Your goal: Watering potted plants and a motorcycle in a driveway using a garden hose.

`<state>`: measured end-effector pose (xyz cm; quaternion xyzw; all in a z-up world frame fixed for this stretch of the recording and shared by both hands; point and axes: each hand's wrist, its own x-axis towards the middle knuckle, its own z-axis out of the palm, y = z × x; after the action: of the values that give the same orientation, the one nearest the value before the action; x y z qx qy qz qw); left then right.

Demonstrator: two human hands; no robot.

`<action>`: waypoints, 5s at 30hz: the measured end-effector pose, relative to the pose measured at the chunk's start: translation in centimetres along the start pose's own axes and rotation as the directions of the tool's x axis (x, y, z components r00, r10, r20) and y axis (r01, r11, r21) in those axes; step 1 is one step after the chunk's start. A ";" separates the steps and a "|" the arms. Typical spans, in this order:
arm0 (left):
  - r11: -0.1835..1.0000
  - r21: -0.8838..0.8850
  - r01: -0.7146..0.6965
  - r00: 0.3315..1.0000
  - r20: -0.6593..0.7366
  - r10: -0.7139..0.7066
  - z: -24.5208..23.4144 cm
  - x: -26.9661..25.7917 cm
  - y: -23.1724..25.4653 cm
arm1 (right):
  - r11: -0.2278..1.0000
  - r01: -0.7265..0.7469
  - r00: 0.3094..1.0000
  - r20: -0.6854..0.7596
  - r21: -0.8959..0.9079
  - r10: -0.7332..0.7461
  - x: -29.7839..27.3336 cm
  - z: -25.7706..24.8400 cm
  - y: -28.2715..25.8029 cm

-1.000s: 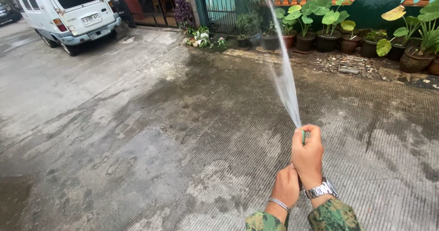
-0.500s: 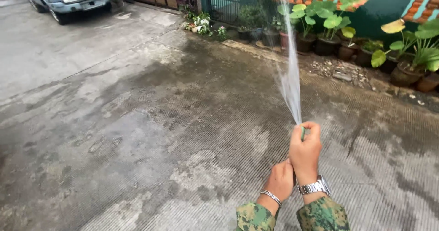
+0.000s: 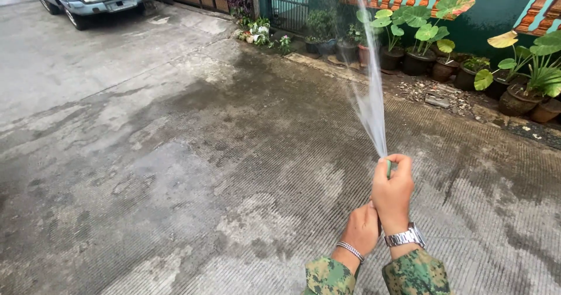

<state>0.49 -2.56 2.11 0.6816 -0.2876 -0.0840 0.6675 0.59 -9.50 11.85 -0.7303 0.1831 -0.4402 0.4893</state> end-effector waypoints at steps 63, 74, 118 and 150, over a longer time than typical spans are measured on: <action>0.996 0.040 -0.073 0.967 -0.242 0.081 -8.8 -0.5 -0.5 | 0.989 -0.078 0.968 0.247 0.122 0.046 -2.0 9.5 -1.0; 0.992 0.123 0.036 0.973 -0.231 -0.006 -8.2 -0.4 -0.6 | 0.984 -0.117 0.965 0.248 0.135 0.081 -1.8 8.5 -1.8; 0.817 0.537 -0.212 0.948 -0.089 0.305 -5.7 1.1 -9.0 | 0.997 0.060 0.991 0.117 0.041 -0.065 -1.0 8.7 3.1; 0.980 0.171 0.102 0.971 -0.230 -0.061 -6.2 0.3 0.7 | 0.983 -0.149 0.959 0.257 0.103 0.119 -0.1 7.4 0.5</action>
<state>3.61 2.68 3.44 0.7561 -0.1888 -0.0079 0.6265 6.72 -5.56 10.37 -0.7348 0.1419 -0.3207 0.5807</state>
